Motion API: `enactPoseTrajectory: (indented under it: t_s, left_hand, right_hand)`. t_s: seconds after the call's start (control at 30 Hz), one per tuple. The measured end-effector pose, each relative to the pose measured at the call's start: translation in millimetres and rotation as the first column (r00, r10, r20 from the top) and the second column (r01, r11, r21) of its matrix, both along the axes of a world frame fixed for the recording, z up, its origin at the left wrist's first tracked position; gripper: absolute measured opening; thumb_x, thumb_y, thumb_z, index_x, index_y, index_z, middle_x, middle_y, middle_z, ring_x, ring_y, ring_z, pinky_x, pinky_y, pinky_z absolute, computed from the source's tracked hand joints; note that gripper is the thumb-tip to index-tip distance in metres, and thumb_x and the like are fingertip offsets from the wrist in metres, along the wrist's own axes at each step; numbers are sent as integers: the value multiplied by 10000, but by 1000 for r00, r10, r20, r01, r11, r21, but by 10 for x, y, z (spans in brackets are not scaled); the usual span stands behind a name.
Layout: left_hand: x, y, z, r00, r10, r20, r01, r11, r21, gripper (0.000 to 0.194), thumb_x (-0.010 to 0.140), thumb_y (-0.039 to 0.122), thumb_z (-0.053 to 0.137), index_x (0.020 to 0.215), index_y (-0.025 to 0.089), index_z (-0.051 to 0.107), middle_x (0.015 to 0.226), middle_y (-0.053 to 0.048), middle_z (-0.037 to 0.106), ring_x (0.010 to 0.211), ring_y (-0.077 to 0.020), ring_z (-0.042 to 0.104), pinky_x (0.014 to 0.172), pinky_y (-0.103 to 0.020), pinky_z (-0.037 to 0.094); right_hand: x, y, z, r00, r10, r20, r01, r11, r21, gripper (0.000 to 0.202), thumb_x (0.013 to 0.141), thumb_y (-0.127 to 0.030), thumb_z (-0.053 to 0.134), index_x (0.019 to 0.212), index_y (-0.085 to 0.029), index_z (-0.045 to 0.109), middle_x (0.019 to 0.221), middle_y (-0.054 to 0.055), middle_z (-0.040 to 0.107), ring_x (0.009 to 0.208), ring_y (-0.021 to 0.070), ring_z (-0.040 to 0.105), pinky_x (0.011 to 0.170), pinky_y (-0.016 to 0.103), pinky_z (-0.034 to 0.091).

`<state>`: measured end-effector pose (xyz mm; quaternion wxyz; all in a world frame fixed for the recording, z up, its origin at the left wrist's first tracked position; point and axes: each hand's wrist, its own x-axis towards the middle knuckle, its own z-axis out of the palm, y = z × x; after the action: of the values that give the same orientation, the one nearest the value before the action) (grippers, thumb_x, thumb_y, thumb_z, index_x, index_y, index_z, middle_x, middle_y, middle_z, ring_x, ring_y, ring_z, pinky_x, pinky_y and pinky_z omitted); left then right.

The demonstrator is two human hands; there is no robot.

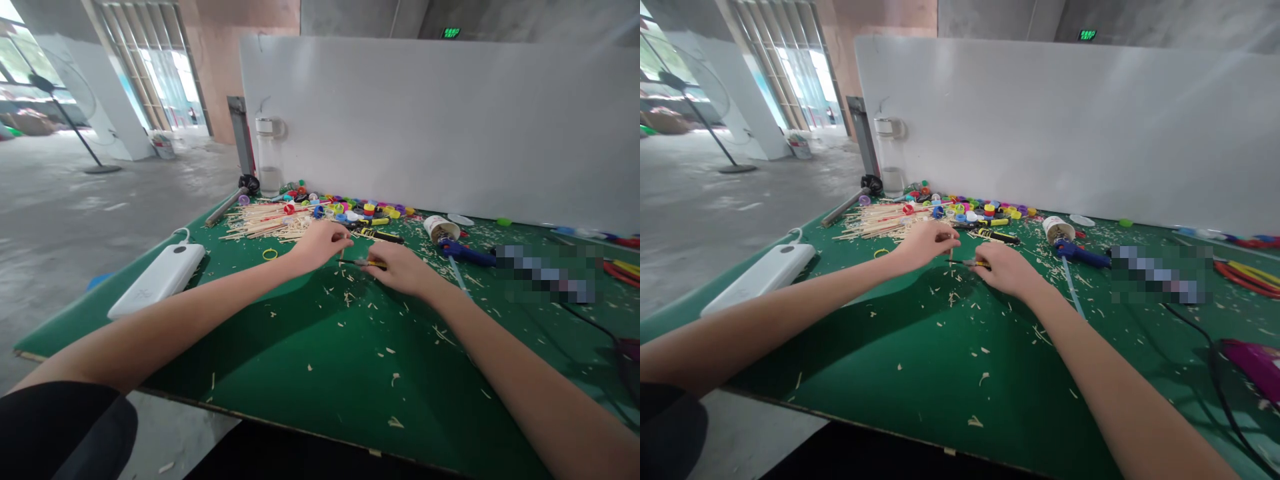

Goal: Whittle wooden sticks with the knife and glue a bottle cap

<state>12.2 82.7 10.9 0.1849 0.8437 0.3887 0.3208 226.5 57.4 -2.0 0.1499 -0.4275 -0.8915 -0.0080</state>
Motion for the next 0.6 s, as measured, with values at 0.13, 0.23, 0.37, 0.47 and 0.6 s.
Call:
enactPoseTrajectory:
  t_s: [0.13, 0.23, 0.37, 0.47, 0.6]
  left_hand:
    - [18, -41, 8, 1000, -10, -27, 11, 1000, 26, 209, 838, 294, 517, 780, 184, 686, 614, -10, 648, 534, -117, 535, 593, -267, 379]
    - [34, -77, 22, 999, 14, -35, -12, 999, 49, 208, 833, 288, 516, 799, 189, 696, 619, -12, 644, 528, -119, 513, 589, -277, 361]
    - [47, -87, 18, 999, 25, -46, -22, 998, 59, 208, 829, 289, 517, 810, 195, 702, 625, -10, 639, 522, -110, 484, 580, -272, 345]
    - [58, -80, 3, 999, 7, -46, -4, 997, 72, 204, 826, 285, 519, 837, 202, 705, 629, -2, 644, 531, -106, 492, 571, -261, 341]
    - [63, -83, -1, 994, -56, -91, 65, 992, 104, 217, 837, 257, 488, 851, 211, 700, 661, 5, 658, 533, -100, 493, 551, -256, 332]
  right_hand:
    - [-28, 37, -10, 1000, 6, 9, -6, 1000, -4, 258, 831, -334, 536, 671, -217, 371, 687, 19, 497, 635, 148, 426, 580, 290, 307]
    - [-49, 68, -10, 999, 3, 35, -2, 1000, -23, 254, 822, -329, 545, 665, -217, 378, 667, 13, 491, 604, 141, 418, 563, 287, 297]
    - [-72, 112, -8, 999, 7, 39, -5, 999, -44, 237, 811, -318, 551, 661, -219, 397, 646, 8, 484, 587, 139, 418, 552, 289, 294]
    - [-94, 143, -9, 999, -13, 50, 17, 996, -88, 212, 798, -302, 567, 670, -220, 420, 636, 7, 492, 586, 145, 427, 547, 296, 296]
    - [-103, 155, -13, 998, -33, 49, 40, 988, -148, 212, 793, -300, 583, 692, -222, 414, 669, 19, 527, 591, 148, 445, 541, 298, 312]
